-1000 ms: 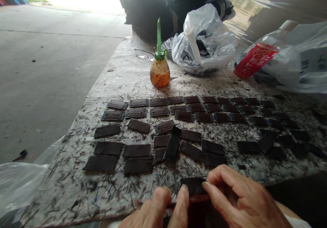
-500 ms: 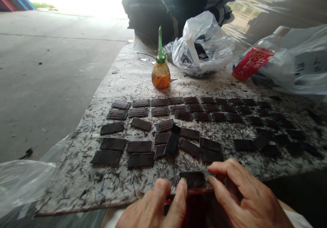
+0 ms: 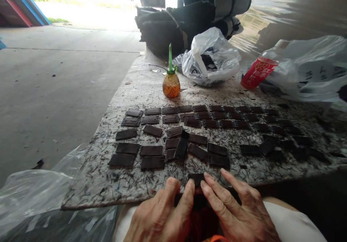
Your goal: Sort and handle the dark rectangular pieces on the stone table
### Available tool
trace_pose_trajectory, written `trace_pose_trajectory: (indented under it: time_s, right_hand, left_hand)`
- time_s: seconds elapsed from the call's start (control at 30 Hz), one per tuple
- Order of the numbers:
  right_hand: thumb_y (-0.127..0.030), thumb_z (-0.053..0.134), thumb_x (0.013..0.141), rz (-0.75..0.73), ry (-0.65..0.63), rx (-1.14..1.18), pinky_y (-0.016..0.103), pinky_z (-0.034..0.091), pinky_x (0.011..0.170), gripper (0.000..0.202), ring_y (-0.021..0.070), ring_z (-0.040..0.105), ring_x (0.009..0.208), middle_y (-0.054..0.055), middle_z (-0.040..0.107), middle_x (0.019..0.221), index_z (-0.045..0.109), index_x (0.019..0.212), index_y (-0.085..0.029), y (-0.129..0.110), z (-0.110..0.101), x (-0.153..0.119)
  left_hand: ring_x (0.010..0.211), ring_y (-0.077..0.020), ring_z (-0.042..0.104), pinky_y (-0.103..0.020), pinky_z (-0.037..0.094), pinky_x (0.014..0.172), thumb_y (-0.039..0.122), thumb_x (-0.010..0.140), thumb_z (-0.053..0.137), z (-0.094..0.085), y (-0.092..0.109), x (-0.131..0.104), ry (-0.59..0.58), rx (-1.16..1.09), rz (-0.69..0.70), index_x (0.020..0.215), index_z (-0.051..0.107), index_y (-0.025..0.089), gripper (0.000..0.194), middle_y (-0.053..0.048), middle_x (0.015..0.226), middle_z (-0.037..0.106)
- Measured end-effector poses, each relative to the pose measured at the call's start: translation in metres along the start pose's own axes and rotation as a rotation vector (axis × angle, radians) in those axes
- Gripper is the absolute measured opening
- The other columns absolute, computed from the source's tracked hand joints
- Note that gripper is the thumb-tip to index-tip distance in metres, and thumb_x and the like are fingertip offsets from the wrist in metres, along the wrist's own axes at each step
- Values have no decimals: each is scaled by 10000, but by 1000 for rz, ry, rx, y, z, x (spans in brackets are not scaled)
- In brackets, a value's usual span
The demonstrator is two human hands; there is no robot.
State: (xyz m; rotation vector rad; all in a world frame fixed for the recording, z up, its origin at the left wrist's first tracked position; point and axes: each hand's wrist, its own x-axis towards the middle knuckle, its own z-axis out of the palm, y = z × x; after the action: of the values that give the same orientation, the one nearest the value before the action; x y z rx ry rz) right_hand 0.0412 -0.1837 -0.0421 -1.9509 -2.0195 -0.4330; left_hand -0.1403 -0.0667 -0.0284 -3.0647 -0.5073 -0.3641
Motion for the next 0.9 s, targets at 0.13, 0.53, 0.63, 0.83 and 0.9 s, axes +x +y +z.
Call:
trace_pose_trajectory:
  time_s: [0.13,0.53,0.63,0.83,0.9]
  right_hand:
    - [-79,461,795,16,-24,143,367,410,847,431,245,485,1156,-29,595,1218,539,1184,-247,11,-7,-1]
    - [-138,468,806,48,-43,52,394,395,836,495,259,504,1109,61,519,1300,482,1283,-268,5,0,3]
    - [-109,461,804,92,-29,126,374,410,830,471,236,513,1094,34,550,1259,517,1239,-281,8,-2,4]
    - [-143,472,831,188,70,234,370,426,822,352,224,541,1031,43,599,1140,579,1140,-273,6,0,4]
    - [-141,497,811,185,47,177,376,424,791,368,230,555,999,23,610,1121,597,1114,-323,4,0,6]
  left_hand:
    - [683,-132,642,-198,505,523,65,772,424,-1,2,1,-16,36,-15,1286,378,156,524,-141,1059,553]
    - [724,-186,626,-277,531,526,72,752,439,-7,12,1,-68,122,34,1304,349,78,560,-169,1101,556]
    - [708,-176,628,-276,530,509,11,750,371,-10,12,3,-98,106,6,1306,343,100,564,-158,1096,563]
    - [755,-184,641,-283,543,527,-48,681,307,-14,13,8,-127,113,-4,1291,359,120,635,-148,1104,573]
    - [797,-191,640,-287,549,548,-58,665,298,-15,15,8,-162,115,-17,1296,354,124,659,-147,1122,570]
